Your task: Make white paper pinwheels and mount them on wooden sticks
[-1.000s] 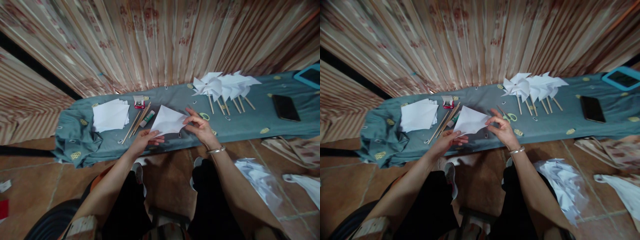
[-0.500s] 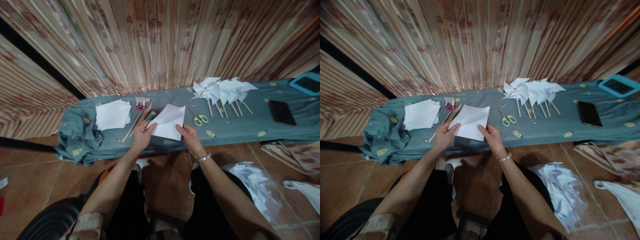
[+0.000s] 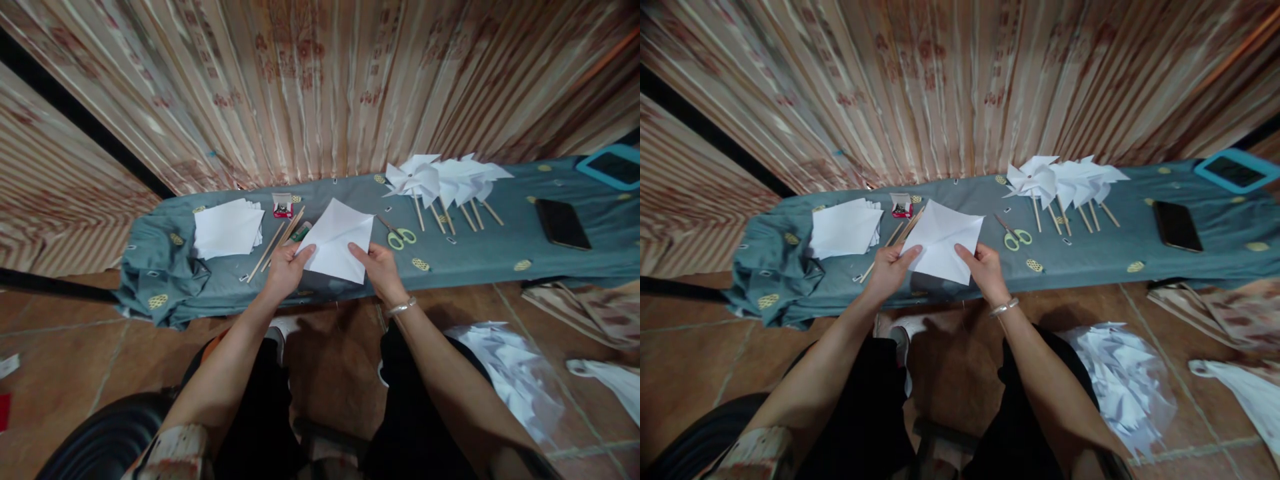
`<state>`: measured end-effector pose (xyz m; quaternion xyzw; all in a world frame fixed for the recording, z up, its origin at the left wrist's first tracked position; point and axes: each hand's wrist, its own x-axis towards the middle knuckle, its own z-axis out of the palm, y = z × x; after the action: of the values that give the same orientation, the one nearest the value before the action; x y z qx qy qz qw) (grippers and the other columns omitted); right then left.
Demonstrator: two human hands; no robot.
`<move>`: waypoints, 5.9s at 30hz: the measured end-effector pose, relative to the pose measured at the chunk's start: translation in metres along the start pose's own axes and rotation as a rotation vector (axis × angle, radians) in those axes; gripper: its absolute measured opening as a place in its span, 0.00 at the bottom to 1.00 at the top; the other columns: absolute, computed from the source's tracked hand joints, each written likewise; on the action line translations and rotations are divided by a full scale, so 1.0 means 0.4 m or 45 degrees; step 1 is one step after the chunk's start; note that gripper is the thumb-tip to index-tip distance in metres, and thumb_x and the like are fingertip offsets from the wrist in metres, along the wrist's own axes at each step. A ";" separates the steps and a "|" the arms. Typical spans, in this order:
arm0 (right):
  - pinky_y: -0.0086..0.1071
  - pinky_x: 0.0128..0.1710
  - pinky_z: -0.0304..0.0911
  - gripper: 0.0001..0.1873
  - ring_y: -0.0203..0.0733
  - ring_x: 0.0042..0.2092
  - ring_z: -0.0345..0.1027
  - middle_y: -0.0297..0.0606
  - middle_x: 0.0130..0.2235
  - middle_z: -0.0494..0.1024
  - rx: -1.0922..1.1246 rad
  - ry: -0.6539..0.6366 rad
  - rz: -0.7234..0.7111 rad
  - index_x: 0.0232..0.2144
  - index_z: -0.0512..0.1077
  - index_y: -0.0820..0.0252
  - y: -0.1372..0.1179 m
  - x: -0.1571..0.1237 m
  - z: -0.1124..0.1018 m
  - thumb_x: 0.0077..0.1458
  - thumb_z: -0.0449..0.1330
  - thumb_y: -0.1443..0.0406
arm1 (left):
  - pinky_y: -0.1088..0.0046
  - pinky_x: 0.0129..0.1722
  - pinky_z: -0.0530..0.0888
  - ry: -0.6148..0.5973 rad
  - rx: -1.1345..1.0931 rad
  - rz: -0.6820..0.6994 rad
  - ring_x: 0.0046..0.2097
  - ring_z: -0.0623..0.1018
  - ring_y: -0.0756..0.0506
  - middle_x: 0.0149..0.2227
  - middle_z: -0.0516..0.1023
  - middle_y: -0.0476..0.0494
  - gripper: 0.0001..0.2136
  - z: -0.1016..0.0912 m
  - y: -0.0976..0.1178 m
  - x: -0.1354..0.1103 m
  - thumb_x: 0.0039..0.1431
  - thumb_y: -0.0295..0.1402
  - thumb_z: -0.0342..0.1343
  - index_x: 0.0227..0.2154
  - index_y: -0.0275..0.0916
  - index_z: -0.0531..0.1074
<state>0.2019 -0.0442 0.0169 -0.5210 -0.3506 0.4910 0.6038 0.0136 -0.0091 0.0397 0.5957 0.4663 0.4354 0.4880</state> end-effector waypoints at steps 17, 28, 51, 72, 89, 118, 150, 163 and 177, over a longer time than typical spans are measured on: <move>0.45 0.51 0.64 0.21 0.52 0.49 0.71 0.51 0.49 0.78 -1.177 0.340 -0.506 0.50 0.71 0.64 -0.058 0.094 -0.174 0.59 0.54 0.58 | 0.76 0.25 0.66 0.146 -0.065 0.041 0.24 0.69 0.51 0.22 0.74 0.51 0.12 0.003 0.030 0.000 0.47 0.41 0.62 0.25 0.35 0.78; 0.37 0.42 0.64 0.19 0.54 0.47 0.73 0.58 0.46 0.77 -2.234 0.120 -0.102 0.49 0.71 0.69 -0.057 0.105 -0.198 0.61 0.50 0.63 | 0.74 0.27 0.67 0.298 -0.101 0.088 0.27 0.71 0.49 0.24 0.77 0.49 0.12 -0.021 0.045 0.018 0.46 0.40 0.63 0.28 0.35 0.81; 0.20 0.29 0.69 0.18 0.32 0.30 0.74 0.34 0.30 0.81 0.288 -0.260 0.407 0.29 0.79 0.59 -0.053 0.051 -0.103 0.32 0.76 0.61 | 0.70 0.36 0.75 0.487 -0.795 0.016 0.30 0.78 0.48 0.28 0.81 0.47 0.17 -0.091 0.074 0.069 0.31 0.34 0.73 0.28 0.35 0.80; 0.32 0.40 0.62 0.31 0.40 0.37 0.67 0.41 0.39 0.78 -0.108 -0.773 0.182 0.51 0.73 0.58 -0.059 -0.091 -0.045 0.51 0.62 0.46 | 0.67 0.40 0.76 0.463 -0.783 -0.012 0.39 0.81 0.42 0.30 0.82 0.43 0.17 -0.101 0.049 0.067 0.32 0.34 0.71 0.29 0.34 0.79; 0.31 0.38 0.61 0.28 0.37 0.35 0.66 0.37 0.38 0.78 -0.229 -0.704 0.127 0.51 0.74 0.55 -0.058 -0.083 -0.065 0.52 0.62 0.47 | 0.66 0.36 0.75 0.359 -0.687 -0.068 0.35 0.80 0.43 0.29 0.81 0.44 0.13 -0.052 0.037 0.055 0.38 0.33 0.68 0.30 0.35 0.79; 0.32 0.40 0.63 0.29 0.38 0.36 0.67 0.37 0.39 0.78 -0.255 -0.739 0.148 0.51 0.74 0.53 -0.055 -0.077 -0.066 0.51 0.63 0.47 | 0.68 0.35 0.75 0.371 -0.706 -0.085 0.32 0.79 0.45 0.28 0.82 0.45 0.14 -0.056 0.040 0.051 0.36 0.33 0.70 0.30 0.36 0.80; 0.33 0.40 0.67 0.29 0.38 0.38 0.69 0.40 0.38 0.79 -0.291 -0.720 0.203 0.50 0.75 0.56 -0.051 -0.083 -0.053 0.48 0.67 0.50 | 0.70 0.33 0.72 0.369 -0.726 -0.127 0.27 0.77 0.47 0.26 0.81 0.47 0.18 -0.069 0.058 0.043 0.32 0.36 0.72 0.30 0.35 0.82; 0.29 0.34 0.63 0.29 0.35 0.34 0.66 0.36 0.33 0.76 -0.301 -0.717 0.220 0.49 0.75 0.57 -0.049 -0.080 -0.048 0.46 0.68 0.51 | 0.71 0.33 0.71 0.375 -0.699 -0.089 0.27 0.76 0.48 0.25 0.80 0.47 0.15 -0.073 0.049 0.052 0.32 0.36 0.72 0.27 0.35 0.81; 0.29 0.33 0.62 0.27 0.33 0.32 0.63 0.34 0.30 0.74 -0.303 -0.688 0.245 0.45 0.77 0.58 -0.042 -0.077 -0.042 0.44 0.70 0.52 | 0.71 0.33 0.73 0.360 -0.709 -0.077 0.27 0.76 0.49 0.24 0.80 0.47 0.14 -0.076 0.053 0.049 0.32 0.35 0.72 0.26 0.35 0.81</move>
<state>0.2131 -0.0780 0.0323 -0.4695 -0.5026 0.6221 0.3740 -0.0094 0.0136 0.0664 0.3587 0.4097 0.6102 0.5754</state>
